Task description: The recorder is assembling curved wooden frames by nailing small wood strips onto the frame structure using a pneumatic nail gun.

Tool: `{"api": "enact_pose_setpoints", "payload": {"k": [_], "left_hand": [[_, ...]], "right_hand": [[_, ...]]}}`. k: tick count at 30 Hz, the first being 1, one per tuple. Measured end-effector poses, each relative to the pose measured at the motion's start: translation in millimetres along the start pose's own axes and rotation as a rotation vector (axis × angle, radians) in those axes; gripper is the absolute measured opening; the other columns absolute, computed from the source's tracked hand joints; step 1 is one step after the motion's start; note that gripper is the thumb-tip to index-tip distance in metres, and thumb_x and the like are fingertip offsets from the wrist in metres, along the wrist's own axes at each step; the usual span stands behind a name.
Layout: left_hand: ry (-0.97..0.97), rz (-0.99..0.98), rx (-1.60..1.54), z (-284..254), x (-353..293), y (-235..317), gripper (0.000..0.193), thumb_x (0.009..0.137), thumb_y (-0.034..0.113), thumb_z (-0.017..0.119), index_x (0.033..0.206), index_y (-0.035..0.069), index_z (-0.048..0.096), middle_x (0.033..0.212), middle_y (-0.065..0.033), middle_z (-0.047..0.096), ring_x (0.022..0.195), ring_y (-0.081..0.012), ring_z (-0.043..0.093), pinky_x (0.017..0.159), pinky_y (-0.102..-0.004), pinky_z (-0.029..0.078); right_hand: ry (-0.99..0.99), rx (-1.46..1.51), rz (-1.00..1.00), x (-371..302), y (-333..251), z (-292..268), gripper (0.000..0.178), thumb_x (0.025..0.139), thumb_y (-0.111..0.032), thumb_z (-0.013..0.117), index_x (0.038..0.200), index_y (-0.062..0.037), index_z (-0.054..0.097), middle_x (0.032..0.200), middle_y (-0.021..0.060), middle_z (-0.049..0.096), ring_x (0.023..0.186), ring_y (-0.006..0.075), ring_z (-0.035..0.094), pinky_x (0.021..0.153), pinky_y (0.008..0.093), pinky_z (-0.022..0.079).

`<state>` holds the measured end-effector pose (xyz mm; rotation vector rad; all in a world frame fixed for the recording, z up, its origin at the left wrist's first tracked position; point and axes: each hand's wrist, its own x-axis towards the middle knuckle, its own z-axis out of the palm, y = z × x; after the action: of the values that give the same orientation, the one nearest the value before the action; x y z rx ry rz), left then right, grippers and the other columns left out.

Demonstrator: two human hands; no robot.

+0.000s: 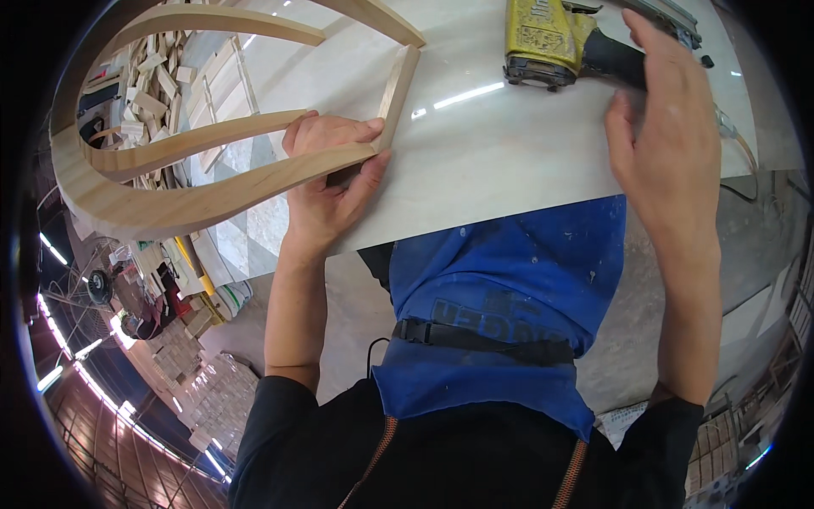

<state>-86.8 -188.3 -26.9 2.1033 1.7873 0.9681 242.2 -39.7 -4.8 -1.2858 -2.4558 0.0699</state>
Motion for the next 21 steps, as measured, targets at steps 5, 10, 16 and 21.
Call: {"api": "enact_pose_setpoints", "payload": {"k": [5, 10, 16, 21], "left_hand": [[0.022, -0.014, -0.05, 0, -1, 9, 0.027, 0.091, 0.011, 0.086, 0.118, 0.015, 0.083, 0.103, 0.0028, 0.074, 0.096, -0.0198, 0.064, 0.118, -0.0487, 0.04], [-0.029, -0.073, -0.035, -5, -15, 15, 0.026, 0.091, 0.01, 0.088, 0.116, 0.013, 0.084, 0.105, 0.0012, 0.075, 0.097, -0.0209, 0.065, 0.117, -0.0483, 0.042], [-0.028, -0.093, -0.072, -13, -19, 15, 0.028, 0.09, 0.006, 0.089, 0.117, 0.01, 0.083, 0.117, -0.001, 0.082, 0.104, -0.0224, 0.069, 0.123, -0.0501, 0.038], [-0.027, -0.037, -0.073, -8, -16, 16, 0.03, 0.089, 0.002, 0.088, 0.118, 0.008, 0.085, 0.111, -0.002, 0.079, 0.1, -0.0236, 0.066, 0.113, -0.041, 0.046]], "right_hand": [[-0.149, -0.162, -0.071, 21, 9, -2, 0.073, 0.095, 0.0, 0.073, 0.164, -0.0144, 0.055, 0.14, 0.0102, 0.072, 0.116, 0.0289, 0.073, 0.096, 0.0399, 0.058], [-0.345, -0.021, -0.096, 14, -10, -29, 0.067, 0.094, -0.003, 0.075, 0.159, -0.0143, 0.06, 0.116, 0.0097, 0.079, 0.097, 0.0321, 0.076, 0.087, 0.0426, 0.059], [-0.614, 0.942, 0.236, 1, -26, -97, 0.043, 0.107, -0.016, 0.074, 0.143, 0.0065, 0.064, 0.073, 0.0035, 0.068, 0.051, 0.0101, 0.058, 0.047, 0.0267, 0.048], [-0.76, 1.691, 0.792, -44, -70, -54, 0.044, 0.109, -0.029, 0.077, 0.135, 0.0065, 0.07, 0.062, -0.0051, 0.055, 0.046, 0.0057, 0.049, 0.044, 0.0217, 0.042]]}}
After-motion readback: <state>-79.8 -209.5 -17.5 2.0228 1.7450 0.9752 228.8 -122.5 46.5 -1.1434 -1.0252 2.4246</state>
